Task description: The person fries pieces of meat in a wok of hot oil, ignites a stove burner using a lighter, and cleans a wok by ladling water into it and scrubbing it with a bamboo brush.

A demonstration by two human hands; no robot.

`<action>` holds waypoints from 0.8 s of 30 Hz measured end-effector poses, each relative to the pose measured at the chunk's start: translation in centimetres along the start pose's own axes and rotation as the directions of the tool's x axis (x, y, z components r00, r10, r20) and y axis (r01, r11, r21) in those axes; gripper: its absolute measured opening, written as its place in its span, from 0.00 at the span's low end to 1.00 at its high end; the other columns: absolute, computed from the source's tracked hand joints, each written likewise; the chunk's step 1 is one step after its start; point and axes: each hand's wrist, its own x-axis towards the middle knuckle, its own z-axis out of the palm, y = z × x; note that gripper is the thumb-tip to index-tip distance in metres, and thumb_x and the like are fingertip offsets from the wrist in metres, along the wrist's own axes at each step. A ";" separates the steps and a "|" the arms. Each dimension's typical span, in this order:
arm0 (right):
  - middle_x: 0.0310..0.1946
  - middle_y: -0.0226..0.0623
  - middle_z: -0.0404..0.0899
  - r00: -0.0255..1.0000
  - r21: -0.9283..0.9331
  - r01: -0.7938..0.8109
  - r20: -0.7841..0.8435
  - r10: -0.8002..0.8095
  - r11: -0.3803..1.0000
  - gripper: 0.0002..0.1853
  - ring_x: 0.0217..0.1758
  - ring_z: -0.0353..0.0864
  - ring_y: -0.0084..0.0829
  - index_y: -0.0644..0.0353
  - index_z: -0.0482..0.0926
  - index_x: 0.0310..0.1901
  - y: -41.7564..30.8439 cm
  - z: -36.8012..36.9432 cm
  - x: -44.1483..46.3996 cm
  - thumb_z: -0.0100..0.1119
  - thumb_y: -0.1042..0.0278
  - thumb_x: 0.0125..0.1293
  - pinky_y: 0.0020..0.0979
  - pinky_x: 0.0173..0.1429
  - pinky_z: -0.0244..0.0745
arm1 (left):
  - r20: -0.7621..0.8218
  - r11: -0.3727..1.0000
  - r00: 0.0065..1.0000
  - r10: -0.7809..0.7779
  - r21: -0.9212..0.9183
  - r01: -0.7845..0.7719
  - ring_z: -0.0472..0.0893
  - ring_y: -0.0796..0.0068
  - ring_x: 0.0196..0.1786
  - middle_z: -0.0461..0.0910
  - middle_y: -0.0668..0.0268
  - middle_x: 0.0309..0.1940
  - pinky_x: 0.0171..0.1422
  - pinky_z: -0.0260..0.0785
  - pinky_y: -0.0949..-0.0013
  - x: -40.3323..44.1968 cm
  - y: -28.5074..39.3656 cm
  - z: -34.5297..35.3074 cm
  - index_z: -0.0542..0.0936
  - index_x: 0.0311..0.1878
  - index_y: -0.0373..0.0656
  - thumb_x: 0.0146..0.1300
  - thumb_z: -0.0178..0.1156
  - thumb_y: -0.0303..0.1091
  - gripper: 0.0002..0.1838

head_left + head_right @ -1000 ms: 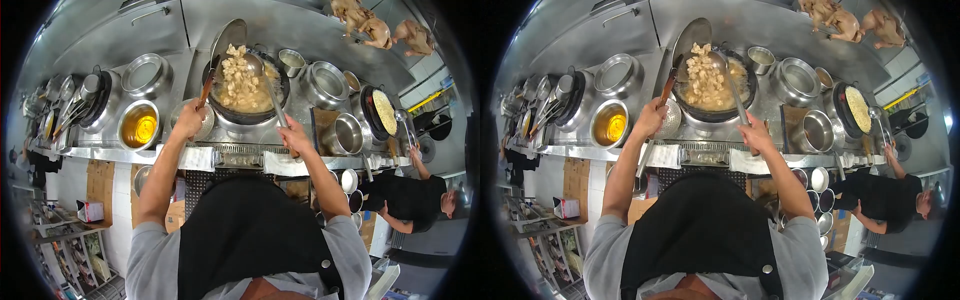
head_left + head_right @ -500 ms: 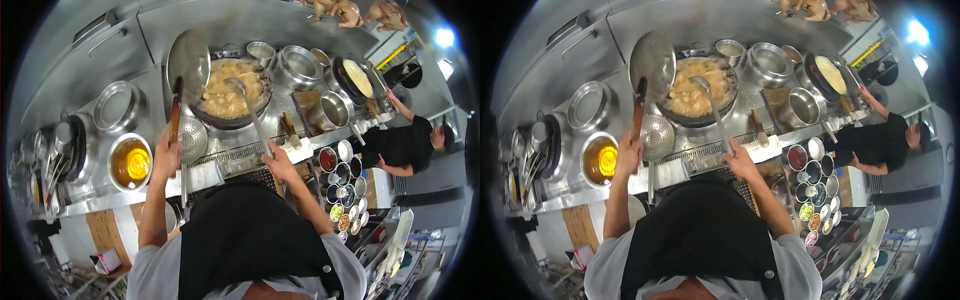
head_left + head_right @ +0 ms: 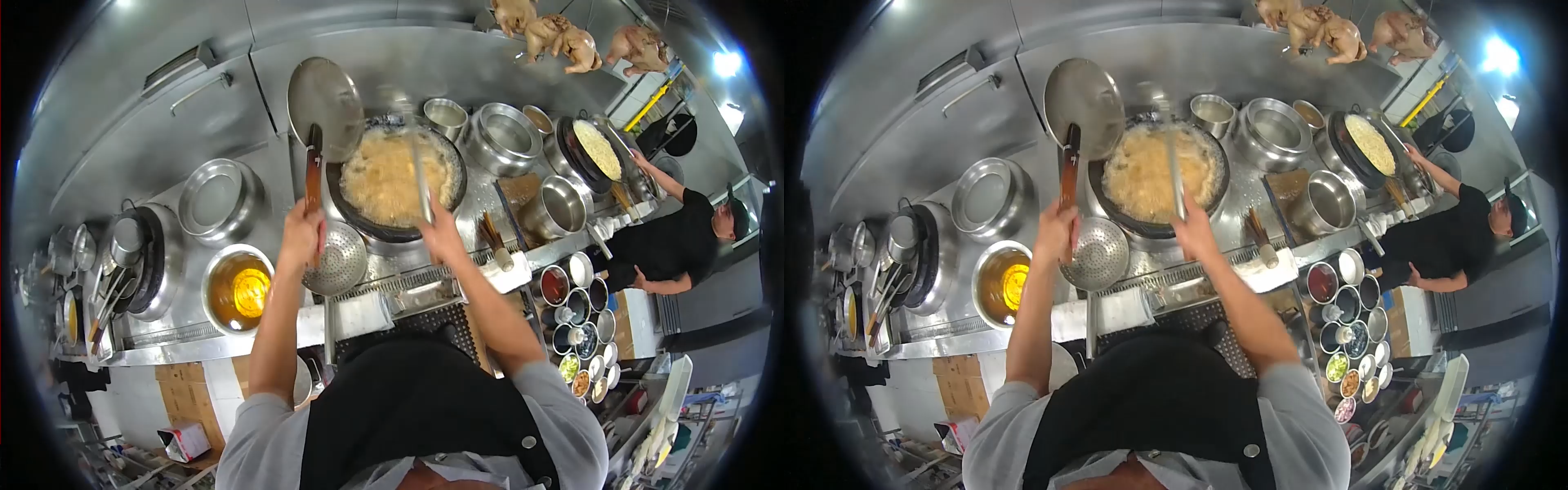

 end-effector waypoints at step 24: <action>0.23 0.32 0.75 0.677 0.358 -0.732 0.296 0.673 0.579 0.17 0.21 0.74 0.26 0.60 0.75 0.58 5.6 -2.0 -2.6 0.62 0.66 0.72 0.33 0.24 0.69 | 0.048 0.959 0.969 -0.240 0.169 0.229 0.75 0.71 0.18 0.75 0.63 0.24 0.21 0.68 0.62 2.1 -8.0 4.3 0.74 0.47 0.37 0.72 0.57 0.31 0.07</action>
